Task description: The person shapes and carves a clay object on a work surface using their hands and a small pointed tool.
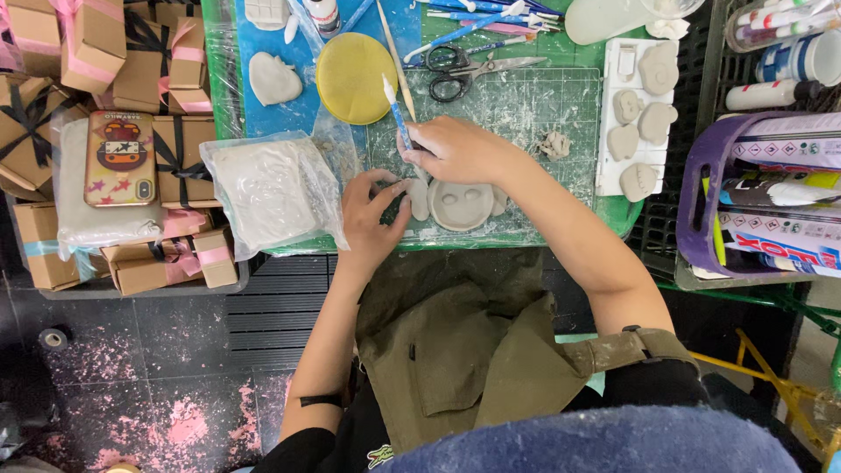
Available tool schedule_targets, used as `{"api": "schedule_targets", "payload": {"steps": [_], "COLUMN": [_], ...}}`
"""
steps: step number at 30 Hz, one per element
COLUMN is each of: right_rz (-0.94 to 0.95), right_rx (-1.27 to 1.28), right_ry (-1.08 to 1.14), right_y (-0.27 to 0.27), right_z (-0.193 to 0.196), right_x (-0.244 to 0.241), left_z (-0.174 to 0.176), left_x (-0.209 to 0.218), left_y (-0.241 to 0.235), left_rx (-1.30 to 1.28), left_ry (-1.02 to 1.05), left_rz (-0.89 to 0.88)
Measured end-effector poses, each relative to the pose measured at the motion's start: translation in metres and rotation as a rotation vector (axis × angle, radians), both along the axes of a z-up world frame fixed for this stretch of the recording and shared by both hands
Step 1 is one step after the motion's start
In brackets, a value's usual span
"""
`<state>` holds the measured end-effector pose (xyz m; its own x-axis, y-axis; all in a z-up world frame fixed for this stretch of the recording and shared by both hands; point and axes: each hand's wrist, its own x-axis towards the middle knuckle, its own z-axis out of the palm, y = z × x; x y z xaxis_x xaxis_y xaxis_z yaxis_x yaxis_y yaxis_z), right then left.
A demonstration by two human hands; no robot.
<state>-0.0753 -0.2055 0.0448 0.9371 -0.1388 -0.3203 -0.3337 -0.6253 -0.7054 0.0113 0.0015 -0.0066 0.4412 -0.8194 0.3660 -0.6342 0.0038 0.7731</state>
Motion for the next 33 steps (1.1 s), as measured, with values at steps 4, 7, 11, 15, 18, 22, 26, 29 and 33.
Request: {"api": "schedule_targets", "payload": {"steps": [4, 7, 11, 15, 18, 22, 26, 29, 33], "right_rz": [-0.042, -0.024, 0.047, 0.070, 0.072, 0.067, 0.050, 0.091, 0.110], "right_rx": [0.039, 0.033, 0.084, 0.084, 0.106, 0.123, 0.135, 0.111, 0.098], "right_ry": [0.014, 0.013, -0.179, 0.001, -0.008, -0.011, 0.002, -0.098, -0.068], "right_y": [0.002, 0.000, -0.003, -0.004, -0.004, -0.003, -0.004, -0.002, 0.000], "right_z": [-0.001, -0.008, -0.021, -0.024, -0.021, -0.016, -0.015, -0.019, -0.024], "right_x": [0.000, 0.000, 0.000, 0.002, 0.003, 0.001, -0.002, -0.001, 0.006], "left_z": [0.000, -0.001, -0.001, 0.001, 0.001, 0.001, 0.002, 0.002, 0.003], "left_x": [0.000, 0.001, 0.001, 0.000, 0.000, 0.001, 0.000, 0.000, 0.000], "left_y": [0.001, 0.000, -0.001, 0.000, 0.000, -0.001, 0.000, -0.001, -0.001], "left_rx": [-0.002, 0.004, -0.014, 0.009, 0.019, 0.018, 0.011, 0.030, 0.026], "left_ry": [0.013, 0.007, -0.002, 0.004, 0.003, 0.005, 0.010, -0.001, -0.006], "left_rz": [-0.002, -0.001, -0.003, 0.006, 0.004, -0.005, -0.001, 0.003, 0.006]}}
